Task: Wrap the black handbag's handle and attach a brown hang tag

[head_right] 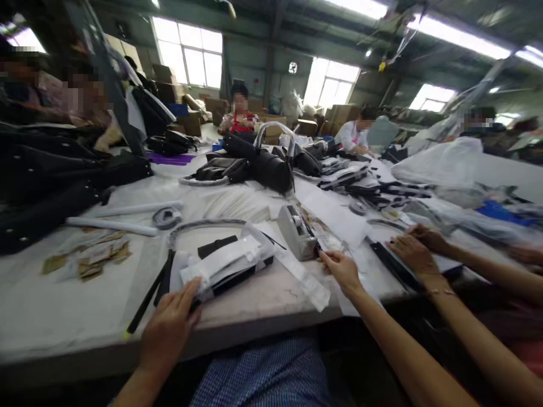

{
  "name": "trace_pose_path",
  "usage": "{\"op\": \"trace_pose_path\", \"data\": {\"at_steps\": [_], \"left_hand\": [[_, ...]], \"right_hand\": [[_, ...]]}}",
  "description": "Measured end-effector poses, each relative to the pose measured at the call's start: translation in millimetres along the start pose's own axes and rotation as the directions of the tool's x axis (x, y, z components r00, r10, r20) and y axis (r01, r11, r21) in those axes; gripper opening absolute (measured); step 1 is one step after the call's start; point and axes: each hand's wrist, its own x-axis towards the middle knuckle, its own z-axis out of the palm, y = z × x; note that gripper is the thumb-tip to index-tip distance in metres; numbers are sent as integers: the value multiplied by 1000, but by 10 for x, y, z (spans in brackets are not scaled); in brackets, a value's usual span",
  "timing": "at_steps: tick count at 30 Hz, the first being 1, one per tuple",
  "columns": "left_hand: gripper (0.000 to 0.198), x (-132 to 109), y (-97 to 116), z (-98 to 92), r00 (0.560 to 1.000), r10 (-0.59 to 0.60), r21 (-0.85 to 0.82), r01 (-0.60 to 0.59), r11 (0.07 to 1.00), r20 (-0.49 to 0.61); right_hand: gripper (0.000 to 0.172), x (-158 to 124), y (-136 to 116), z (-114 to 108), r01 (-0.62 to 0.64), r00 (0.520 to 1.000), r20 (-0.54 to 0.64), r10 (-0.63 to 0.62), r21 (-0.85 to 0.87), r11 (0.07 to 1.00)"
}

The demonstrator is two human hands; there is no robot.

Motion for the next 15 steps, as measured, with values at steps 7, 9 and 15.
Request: {"op": "trace_pose_path", "data": {"at_steps": [7,9,15], "left_hand": [[51,-12,-8,-9,999,1,-20,-2,1000,-51],[52,-6,-11,4,999,-4,-37,2,999,-45],[54,-29,-27,21,999,-18,-79,15,997,-42]], "right_hand": [[31,165,-171,-140,78,996,-19,-83,-183,980],[25,193,-243,-208,85,996,6,-86,-229,970],[24,267,-394,-278,-7,988,149,44,-242,970]]}}
